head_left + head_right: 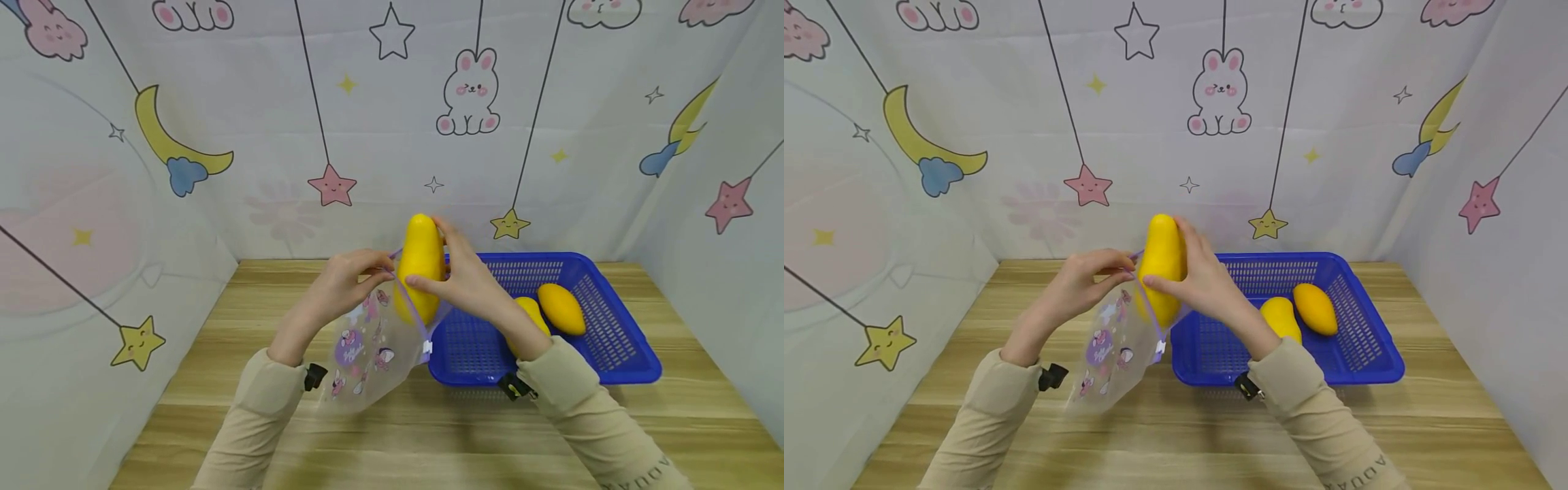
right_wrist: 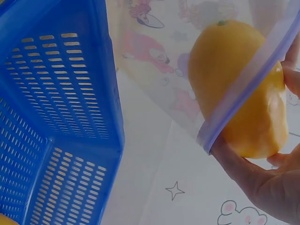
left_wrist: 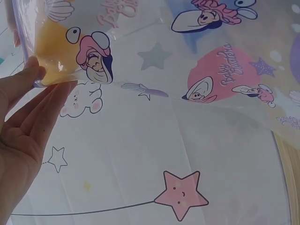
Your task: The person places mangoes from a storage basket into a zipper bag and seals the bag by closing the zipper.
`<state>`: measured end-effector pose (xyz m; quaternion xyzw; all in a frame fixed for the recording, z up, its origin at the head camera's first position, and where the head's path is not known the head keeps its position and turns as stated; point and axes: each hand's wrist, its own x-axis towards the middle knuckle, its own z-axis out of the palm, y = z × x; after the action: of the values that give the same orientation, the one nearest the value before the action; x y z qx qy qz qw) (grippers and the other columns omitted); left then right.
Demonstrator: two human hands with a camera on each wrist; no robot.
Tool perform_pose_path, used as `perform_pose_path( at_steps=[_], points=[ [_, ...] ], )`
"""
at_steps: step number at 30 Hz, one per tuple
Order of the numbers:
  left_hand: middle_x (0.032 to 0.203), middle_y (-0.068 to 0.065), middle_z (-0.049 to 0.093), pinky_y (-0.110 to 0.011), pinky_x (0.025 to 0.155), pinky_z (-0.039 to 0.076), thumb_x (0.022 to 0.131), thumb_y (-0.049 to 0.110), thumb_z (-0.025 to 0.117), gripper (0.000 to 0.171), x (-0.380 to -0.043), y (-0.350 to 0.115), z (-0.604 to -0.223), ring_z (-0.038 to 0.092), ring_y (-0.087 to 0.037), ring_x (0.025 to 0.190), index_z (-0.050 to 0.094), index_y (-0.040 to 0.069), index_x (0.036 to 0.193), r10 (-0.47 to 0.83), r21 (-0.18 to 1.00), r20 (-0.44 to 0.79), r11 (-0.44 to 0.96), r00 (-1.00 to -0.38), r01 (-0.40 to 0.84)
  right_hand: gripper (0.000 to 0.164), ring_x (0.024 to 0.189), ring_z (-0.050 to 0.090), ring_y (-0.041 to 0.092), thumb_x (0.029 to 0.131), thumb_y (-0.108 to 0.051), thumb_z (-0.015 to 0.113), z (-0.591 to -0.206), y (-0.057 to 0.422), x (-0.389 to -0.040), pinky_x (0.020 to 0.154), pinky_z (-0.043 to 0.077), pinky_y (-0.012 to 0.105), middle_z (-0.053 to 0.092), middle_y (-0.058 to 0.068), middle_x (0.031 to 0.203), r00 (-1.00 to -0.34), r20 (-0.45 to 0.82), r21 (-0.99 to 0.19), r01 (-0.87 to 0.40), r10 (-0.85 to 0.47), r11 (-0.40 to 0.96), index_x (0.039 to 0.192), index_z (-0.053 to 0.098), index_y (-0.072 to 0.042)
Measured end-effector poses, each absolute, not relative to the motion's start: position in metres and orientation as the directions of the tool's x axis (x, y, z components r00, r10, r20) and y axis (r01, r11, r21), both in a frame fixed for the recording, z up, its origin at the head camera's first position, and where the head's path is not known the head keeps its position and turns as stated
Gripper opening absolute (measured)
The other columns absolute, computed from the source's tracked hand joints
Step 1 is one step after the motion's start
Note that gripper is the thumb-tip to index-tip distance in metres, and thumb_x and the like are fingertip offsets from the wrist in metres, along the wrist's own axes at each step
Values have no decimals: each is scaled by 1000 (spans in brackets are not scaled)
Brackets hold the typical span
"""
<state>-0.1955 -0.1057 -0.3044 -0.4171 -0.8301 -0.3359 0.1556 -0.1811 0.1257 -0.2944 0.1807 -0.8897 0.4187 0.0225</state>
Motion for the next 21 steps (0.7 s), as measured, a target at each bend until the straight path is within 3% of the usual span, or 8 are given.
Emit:
perform_pose_path(
  at_steps=[6, 13, 21],
  points=[
    [100, -9, 72, -28, 82, 59, 88, 7, 67, 9, -196, -103, -305, 70, -19, 89, 69, 5, 96, 573, 423, 561, 421, -597, 802, 98, 115, 57, 32, 81, -60, 67, -293, 123, -177, 89, 56, 46, 27, 10, 155, -949, 145, -662, -304, -281, 685, 154, 9, -29],
    [98, -11, 72, -28, 84, 59, 88, 5, 67, 10, -196, -101, -307, 71, -22, 93, 69, 3, 97, 539, 443, 585, 413, -606, 795, 79, 119, 55, 34, 92, -51, 57, -294, 122, -176, 90, 56, 46, 30, 16, 153, -930, 158, -647, -350, -331, 677, 154, 15, -25],
    [98, -13, 71, -29, 83, 59, 87, 3, 67, 10, -197, -100, -309, 72, -22, 92, 69, 0, 96, 510, 446, 619, 399, -598, 801, 73, 109, 58, 34, 92, -52, 56, -294, 120, -175, 90, 50, 56, 37, 16, 146, -939, 153, -566, -338, -307, 752, 152, 24, -26]
  ],
)
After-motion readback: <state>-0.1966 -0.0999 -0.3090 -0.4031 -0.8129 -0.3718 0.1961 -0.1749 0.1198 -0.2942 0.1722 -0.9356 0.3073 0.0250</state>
